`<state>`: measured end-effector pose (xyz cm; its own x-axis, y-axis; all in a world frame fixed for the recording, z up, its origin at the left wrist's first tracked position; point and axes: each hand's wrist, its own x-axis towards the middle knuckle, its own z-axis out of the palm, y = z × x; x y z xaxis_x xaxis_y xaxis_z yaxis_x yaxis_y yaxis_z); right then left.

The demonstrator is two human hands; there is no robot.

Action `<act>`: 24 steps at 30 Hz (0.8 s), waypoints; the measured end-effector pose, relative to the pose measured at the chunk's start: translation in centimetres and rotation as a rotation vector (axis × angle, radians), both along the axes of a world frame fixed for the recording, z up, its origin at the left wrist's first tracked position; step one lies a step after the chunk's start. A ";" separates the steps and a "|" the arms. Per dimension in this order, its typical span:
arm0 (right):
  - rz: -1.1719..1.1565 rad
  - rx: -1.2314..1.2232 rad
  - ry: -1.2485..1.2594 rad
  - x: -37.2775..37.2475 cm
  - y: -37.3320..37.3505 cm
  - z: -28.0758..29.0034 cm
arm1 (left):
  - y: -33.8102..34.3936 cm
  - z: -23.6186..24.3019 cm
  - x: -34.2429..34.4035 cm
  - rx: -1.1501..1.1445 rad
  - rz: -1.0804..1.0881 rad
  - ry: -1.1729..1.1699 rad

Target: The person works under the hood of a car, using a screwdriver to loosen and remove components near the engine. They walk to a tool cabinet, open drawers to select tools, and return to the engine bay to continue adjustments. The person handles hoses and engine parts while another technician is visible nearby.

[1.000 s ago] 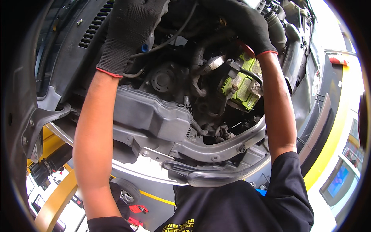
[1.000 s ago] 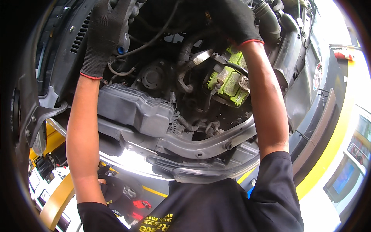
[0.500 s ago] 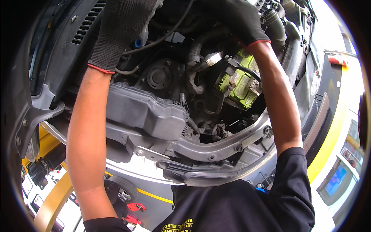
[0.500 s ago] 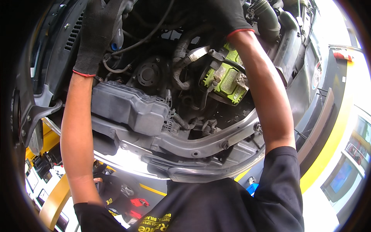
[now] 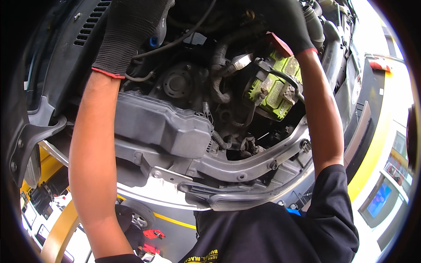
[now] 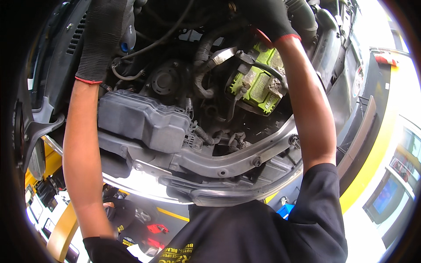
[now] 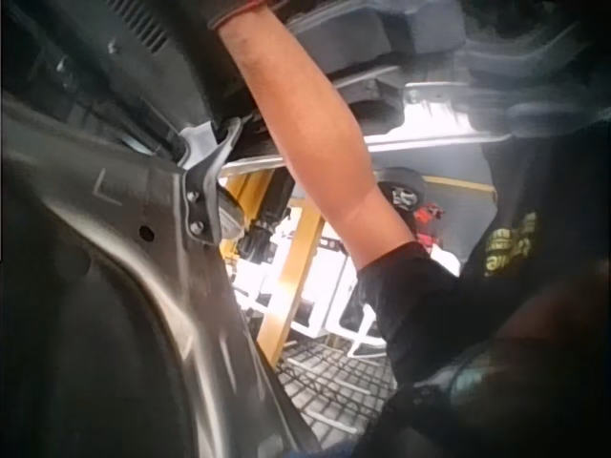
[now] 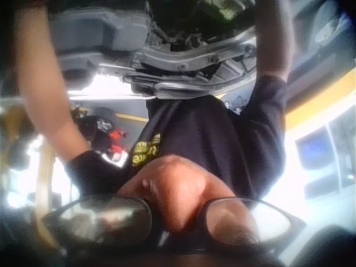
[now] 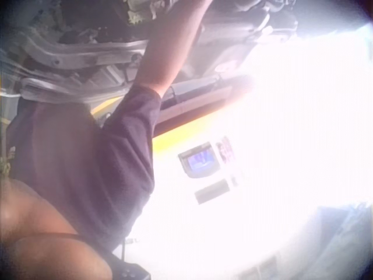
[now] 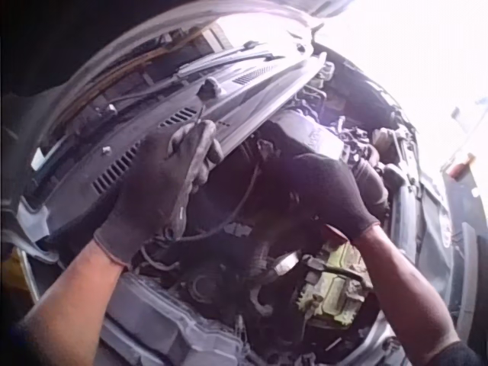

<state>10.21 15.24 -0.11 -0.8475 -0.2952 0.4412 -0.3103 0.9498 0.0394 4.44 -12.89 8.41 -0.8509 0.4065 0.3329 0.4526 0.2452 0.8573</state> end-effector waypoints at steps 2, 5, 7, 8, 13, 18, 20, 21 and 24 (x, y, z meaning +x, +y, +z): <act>-0.068 -0.043 0.097 2.6 2.4 -0.1 | 2.3 1.9 2.0 -0.005 0.105 0.034; 0.014 -0.052 0.065 8.1 3.8 2.2 | 2.6 -1.5 1.4 0.030 0.261 0.266; -0.196 -0.230 -0.048 11.9 2.8 3.4 | 0.6 -1.8 1.0 0.028 0.276 0.345; -0.266 -0.333 -0.078 15.0 2.7 3.6 | 1.5 -3.0 0.5 0.031 0.182 0.265; -0.401 -0.854 -0.044 28.7 -0.9 5.5 | -2.4 -1.5 -2.4 -0.422 -0.032 0.797; -0.407 -0.769 0.063 43.2 -7.4 6.8 | -4.5 -0.9 1.8 -0.373 -0.220 0.542; -0.470 -0.797 0.095 49.6 -9.6 8.3 | 0.2 4.3 11.6 -0.451 -0.351 0.981; -0.552 -0.752 0.092 53.5 -11.0 8.7 | 0.6 5.9 15.4 -0.389 -0.389 0.631; -0.673 -0.834 0.142 64.9 -16.0 10.2 | 1.6 7.4 29.2 -0.217 -0.414 0.368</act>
